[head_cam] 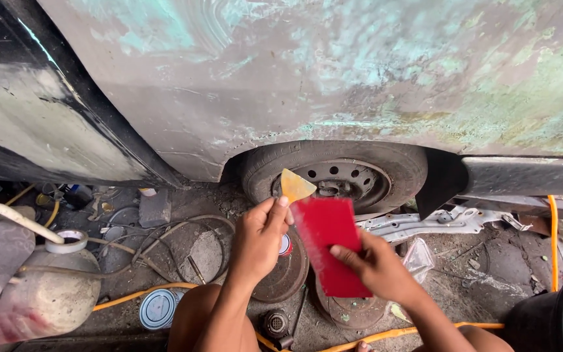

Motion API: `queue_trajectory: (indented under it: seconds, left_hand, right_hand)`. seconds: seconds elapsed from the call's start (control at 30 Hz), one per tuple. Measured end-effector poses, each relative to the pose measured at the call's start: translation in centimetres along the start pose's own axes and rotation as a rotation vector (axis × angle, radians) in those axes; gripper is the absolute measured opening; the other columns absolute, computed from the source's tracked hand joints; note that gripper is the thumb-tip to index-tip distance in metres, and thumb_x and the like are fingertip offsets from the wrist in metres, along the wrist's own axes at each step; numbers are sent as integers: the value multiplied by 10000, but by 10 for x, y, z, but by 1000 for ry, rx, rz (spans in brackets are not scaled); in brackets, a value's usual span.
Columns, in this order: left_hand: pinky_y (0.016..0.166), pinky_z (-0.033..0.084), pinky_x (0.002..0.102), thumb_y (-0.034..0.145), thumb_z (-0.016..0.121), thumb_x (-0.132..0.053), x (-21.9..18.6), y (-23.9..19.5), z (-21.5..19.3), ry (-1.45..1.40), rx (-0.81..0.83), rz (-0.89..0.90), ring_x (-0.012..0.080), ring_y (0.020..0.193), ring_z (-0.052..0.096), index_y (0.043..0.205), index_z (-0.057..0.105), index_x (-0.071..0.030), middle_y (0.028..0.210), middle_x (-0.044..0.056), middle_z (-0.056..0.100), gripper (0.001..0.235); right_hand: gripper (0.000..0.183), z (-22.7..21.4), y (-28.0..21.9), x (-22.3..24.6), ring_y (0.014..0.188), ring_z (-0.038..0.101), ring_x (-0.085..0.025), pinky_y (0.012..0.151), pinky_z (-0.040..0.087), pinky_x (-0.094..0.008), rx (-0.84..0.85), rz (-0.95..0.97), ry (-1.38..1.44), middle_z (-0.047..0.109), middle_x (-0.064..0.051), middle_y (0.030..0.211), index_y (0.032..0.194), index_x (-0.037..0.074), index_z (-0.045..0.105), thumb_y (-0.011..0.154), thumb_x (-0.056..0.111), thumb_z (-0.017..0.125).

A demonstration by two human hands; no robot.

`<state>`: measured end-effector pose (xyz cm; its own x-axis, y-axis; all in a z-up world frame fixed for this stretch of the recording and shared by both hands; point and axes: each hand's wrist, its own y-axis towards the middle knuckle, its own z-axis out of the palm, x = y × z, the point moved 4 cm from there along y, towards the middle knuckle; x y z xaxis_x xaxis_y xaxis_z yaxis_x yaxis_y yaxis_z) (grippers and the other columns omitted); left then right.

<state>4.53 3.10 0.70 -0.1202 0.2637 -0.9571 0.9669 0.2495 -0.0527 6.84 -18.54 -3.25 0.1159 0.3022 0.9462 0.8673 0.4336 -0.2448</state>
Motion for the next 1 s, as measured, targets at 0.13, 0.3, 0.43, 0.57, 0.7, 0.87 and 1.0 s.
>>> queue_trajectory:
  seconds: [0.13, 0.3, 0.43, 0.57, 0.7, 0.87, 1.0]
  left_hand:
    - [479, 330, 285, 1067, 441, -387, -3, -2, 7, -39, 32, 122, 88, 491, 418, 787, 627, -148, 575, -35, 507, 412]
    - [434, 308, 286, 1084, 267, -388, -3, -5, 24, 181, 50, 320, 94, 479, 385, 1098, 642, -140, 594, -62, 410, 450]
    - [611, 420, 310, 1083, 256, -395, -9, -13, 42, 120, 143, 435, 164, 700, 521, 1095, 599, -103, 839, 30, 560, 450]
    - [636, 519, 369, 1067, 341, -395, -7, -13, 46, 300, 218, 347, 212, 802, 644, 1029, 568, -135, 1012, 44, 627, 348]
    - [615, 478, 406, 1077, 348, -390, -7, -14, 49, 326, 181, 383, 246, 757, 626, 1022, 558, -148, 947, 57, 606, 325]
    - [611, 471, 404, 1076, 357, -387, -11, -15, 47, 335, 85, 463, 256, 741, 622, 1073, 604, -130, 942, 77, 599, 356]
    - [652, 507, 417, 1073, 380, -345, -8, -11, 39, 292, 70, 502, 292, 805, 664, 1165, 627, -134, 972, 103, 630, 337]
  right_hand:
    - [377, -33, -5, 19, 931, 737, -354, 810, 661, -523, -359, 122, 261, 741, -197, 1099, 1197, -21, 640, 865, 153, 687]
    - [294, -44, -3, 13, 942, 665, -278, 860, 576, -449, -595, 4, 652, 693, -146, 1145, 1198, 28, 573, 923, 104, 643]
    - [284, -21, -3, 17, 855, 664, -280, 750, 563, -414, -581, 94, 748, 694, -131, 1034, 1145, 77, 582, 906, 197, 676]
    - [299, -13, -4, 19, 845, 687, -288, 775, 589, -435, -534, 10, 801, 725, -172, 1055, 1164, 58, 593, 894, 146, 685]
    - [329, -9, -3, 21, 841, 691, -267, 761, 592, -411, -587, -30, 790, 729, -148, 1058, 1168, 69, 594, 873, 159, 707]
    - [350, -13, -1, 22, 889, 688, -291, 788, 586, -434, -524, -31, 825, 717, -161, 1089, 1203, 50, 586, 877, 125, 690]
    - [295, -13, 0, 20, 883, 695, -284, 788, 589, -430, -513, -9, 826, 735, -180, 1095, 1181, 33, 610, 912, 140, 665]
